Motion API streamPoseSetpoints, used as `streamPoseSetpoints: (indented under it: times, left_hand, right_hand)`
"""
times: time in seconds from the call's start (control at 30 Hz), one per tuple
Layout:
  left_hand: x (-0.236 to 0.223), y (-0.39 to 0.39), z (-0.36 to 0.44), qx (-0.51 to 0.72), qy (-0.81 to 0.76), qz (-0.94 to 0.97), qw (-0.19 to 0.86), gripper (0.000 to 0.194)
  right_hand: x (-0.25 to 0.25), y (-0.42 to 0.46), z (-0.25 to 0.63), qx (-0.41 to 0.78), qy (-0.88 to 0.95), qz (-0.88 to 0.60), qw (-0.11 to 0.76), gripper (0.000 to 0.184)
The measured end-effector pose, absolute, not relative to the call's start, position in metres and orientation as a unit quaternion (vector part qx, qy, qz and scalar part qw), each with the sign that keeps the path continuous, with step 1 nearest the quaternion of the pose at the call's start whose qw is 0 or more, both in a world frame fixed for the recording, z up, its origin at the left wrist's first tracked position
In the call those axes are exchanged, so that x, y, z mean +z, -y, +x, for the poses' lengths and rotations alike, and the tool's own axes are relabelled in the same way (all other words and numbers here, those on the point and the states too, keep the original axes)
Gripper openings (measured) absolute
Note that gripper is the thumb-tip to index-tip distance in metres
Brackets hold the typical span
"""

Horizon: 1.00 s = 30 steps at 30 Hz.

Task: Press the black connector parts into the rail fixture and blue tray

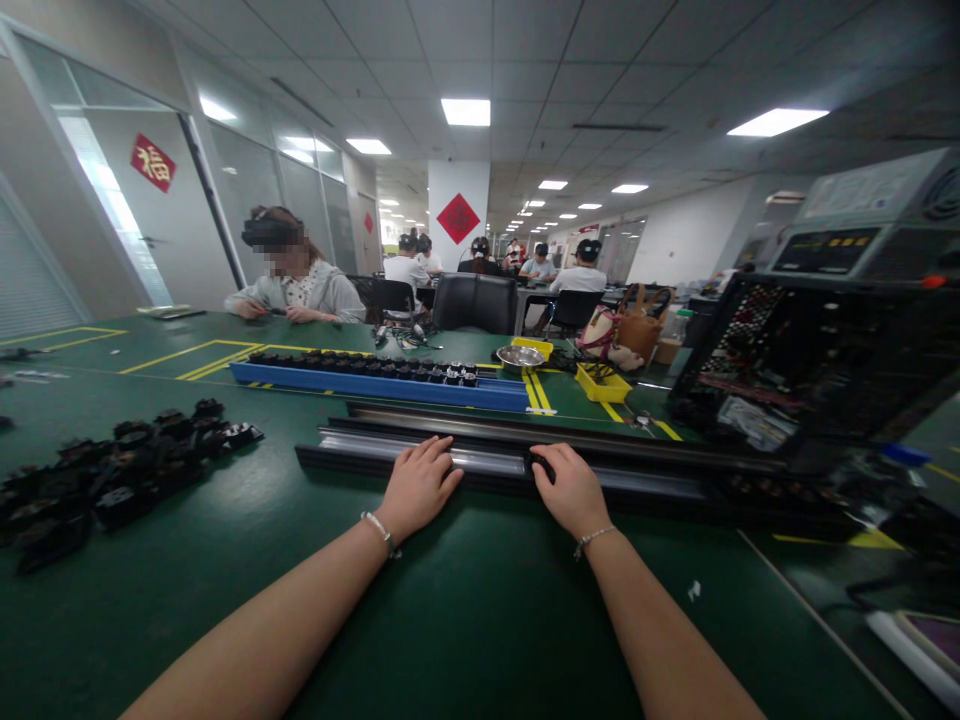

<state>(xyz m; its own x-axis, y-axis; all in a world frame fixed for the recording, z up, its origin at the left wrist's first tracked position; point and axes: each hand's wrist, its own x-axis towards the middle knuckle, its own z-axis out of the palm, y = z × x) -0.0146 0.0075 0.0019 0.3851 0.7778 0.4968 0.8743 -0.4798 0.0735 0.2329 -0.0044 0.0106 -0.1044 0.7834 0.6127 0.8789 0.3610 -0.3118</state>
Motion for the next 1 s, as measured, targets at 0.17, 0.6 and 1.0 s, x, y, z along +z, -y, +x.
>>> streamPoseSetpoints:
  times: [0.17, 0.6, 1.0]
  left_hand:
    - [0.0026, -0.0071, -0.0146, -0.238, 0.501, -0.826, 0.101, 0.032]
    - [0.0017, -0.0076, -0.0146, -0.239, 0.503, -0.825, 0.101, 0.032]
    - [0.0019, -0.0074, -0.0146, -0.247, 0.501, -0.824, 0.092, 0.031]
  right_hand:
    - [0.0116, 0.0056, 0.2333, -0.058, 0.742, -0.563, 0.359, 0.027]
    - [0.01, 0.0059, 0.2353, -0.056, 0.747, -0.554, 0.362, 0.025]
    - [0.0111, 0.0069, 0.2349, -0.062, 0.747, -0.563, 0.349, 0.023]
